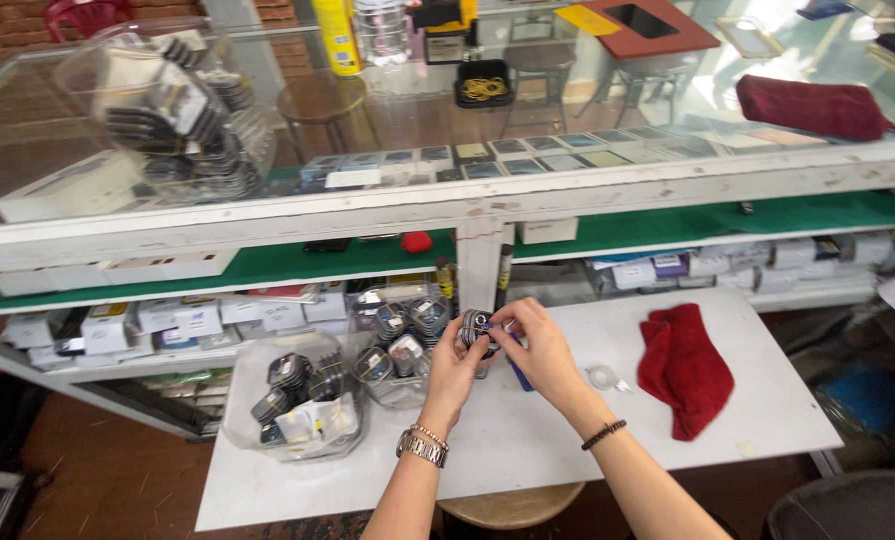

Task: The person handles a roll of tape, loads it into a blue tape dispenser on the counter, and applies tape to small packaged items one at a time, setting the taped items on the counter beside the dispenser.

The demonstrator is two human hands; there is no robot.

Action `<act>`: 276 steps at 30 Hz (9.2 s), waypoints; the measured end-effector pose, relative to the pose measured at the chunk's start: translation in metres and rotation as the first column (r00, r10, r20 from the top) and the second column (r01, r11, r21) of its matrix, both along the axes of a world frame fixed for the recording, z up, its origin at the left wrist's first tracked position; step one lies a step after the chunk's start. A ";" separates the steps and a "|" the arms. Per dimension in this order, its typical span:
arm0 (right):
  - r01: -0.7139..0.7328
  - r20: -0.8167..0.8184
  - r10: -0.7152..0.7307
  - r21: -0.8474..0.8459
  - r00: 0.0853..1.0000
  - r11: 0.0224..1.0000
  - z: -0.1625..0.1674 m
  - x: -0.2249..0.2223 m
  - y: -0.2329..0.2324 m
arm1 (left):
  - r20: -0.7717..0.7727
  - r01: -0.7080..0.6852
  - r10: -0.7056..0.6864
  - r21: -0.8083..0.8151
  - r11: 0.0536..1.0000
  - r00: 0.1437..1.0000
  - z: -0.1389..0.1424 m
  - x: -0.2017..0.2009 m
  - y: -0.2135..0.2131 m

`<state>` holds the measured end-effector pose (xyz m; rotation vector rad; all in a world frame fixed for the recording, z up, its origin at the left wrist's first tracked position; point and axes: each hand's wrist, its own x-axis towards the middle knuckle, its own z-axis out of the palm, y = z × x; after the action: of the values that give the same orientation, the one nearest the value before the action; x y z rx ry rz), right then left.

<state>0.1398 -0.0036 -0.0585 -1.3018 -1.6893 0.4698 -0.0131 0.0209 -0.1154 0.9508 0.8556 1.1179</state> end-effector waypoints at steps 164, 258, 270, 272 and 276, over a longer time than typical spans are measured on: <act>-0.192 -0.264 0.007 -0.683 0.964 0.705 -0.035 0.085 -0.044 | -0.049 0.451 -0.476 -0.249 0.857 0.878 -0.036 0.026 0.004; 0.047 -0.590 -0.321 -0.431 0.741 0.901 -0.047 0.039 -0.050 | 0.129 0.245 -0.234 -0.074 0.967 0.964 -0.007 0.037 -0.030; 0.228 -0.246 -0.300 -0.281 0.922 0.932 -0.062 0.046 -0.044 | 0.154 0.259 -0.214 -0.396 0.881 0.964 -0.044 0.020 0.000; 0.188 -0.303 -0.438 -0.600 0.847 0.778 -0.080 0.050 -0.037 | -0.018 0.233 -0.263 -0.412 0.881 0.965 -0.052 0.023 0.000; 0.113 -0.276 -0.519 -0.794 0.809 0.597 -0.092 0.047 -0.021 | -0.425 0.183 -0.298 -0.291 0.939 0.855 -0.057 0.034 -0.005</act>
<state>0.1871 -0.0243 -0.1503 -1.8389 -0.7627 1.2519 0.0208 0.0163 -0.1727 1.1048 1.1920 0.5515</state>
